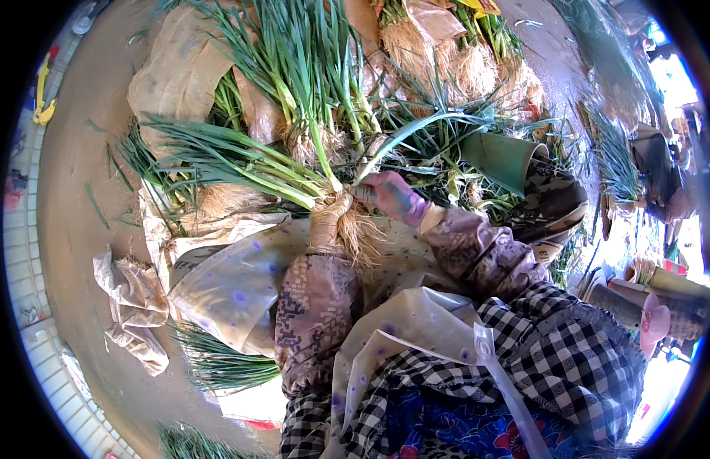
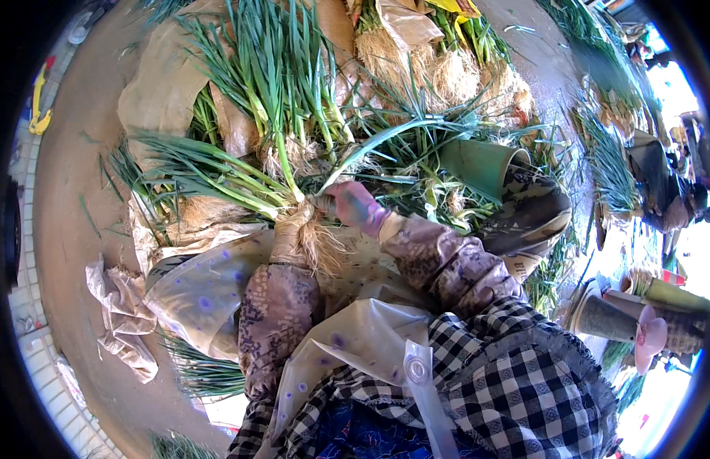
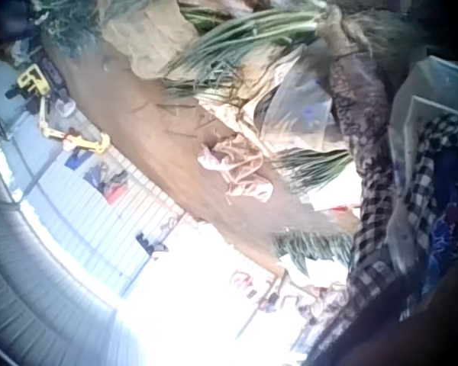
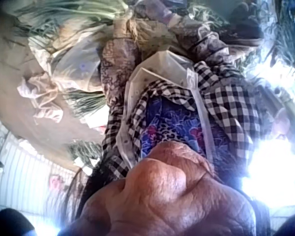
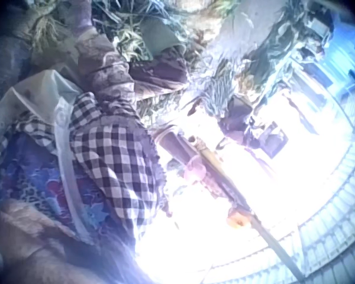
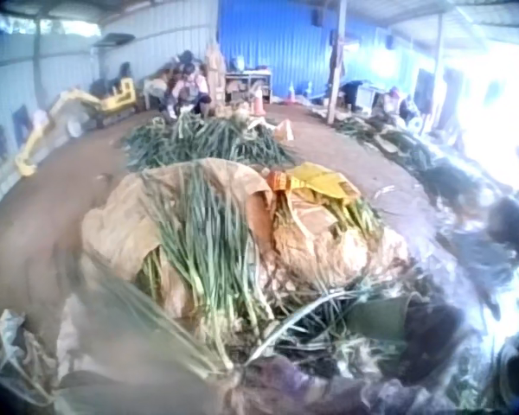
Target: The person cleans and bundles leeks by hand, removing outer leaves and arranging them in a pile.
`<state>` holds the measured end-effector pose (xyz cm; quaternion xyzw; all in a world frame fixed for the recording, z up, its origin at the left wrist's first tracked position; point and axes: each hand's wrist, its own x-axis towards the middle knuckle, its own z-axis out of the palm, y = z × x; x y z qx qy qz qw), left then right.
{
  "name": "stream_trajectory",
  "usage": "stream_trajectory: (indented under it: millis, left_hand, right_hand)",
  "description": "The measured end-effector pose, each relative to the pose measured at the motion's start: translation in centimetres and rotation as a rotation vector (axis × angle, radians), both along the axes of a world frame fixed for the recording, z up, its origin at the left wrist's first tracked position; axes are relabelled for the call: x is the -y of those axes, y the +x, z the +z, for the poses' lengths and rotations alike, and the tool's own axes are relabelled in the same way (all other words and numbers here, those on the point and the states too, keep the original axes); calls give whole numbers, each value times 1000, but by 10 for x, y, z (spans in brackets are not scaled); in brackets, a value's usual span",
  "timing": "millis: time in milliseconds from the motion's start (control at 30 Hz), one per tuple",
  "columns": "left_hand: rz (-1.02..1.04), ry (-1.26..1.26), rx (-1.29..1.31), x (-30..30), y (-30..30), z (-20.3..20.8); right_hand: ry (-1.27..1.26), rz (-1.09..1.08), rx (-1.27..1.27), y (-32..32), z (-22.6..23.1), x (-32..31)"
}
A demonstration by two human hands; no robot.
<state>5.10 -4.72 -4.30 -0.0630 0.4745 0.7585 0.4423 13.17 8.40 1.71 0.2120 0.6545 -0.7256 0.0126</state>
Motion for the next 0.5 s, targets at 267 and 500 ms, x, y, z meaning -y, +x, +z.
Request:
stream_trajectory:
  millis: [267,500]
  left_hand:
    - [194,156,228,1,16,16]
    - [190,248,162,-2,26,24]
  right_hand:
    - [309,722,-452,17,62,19]
    - [516,9,33,-58,29,-77]
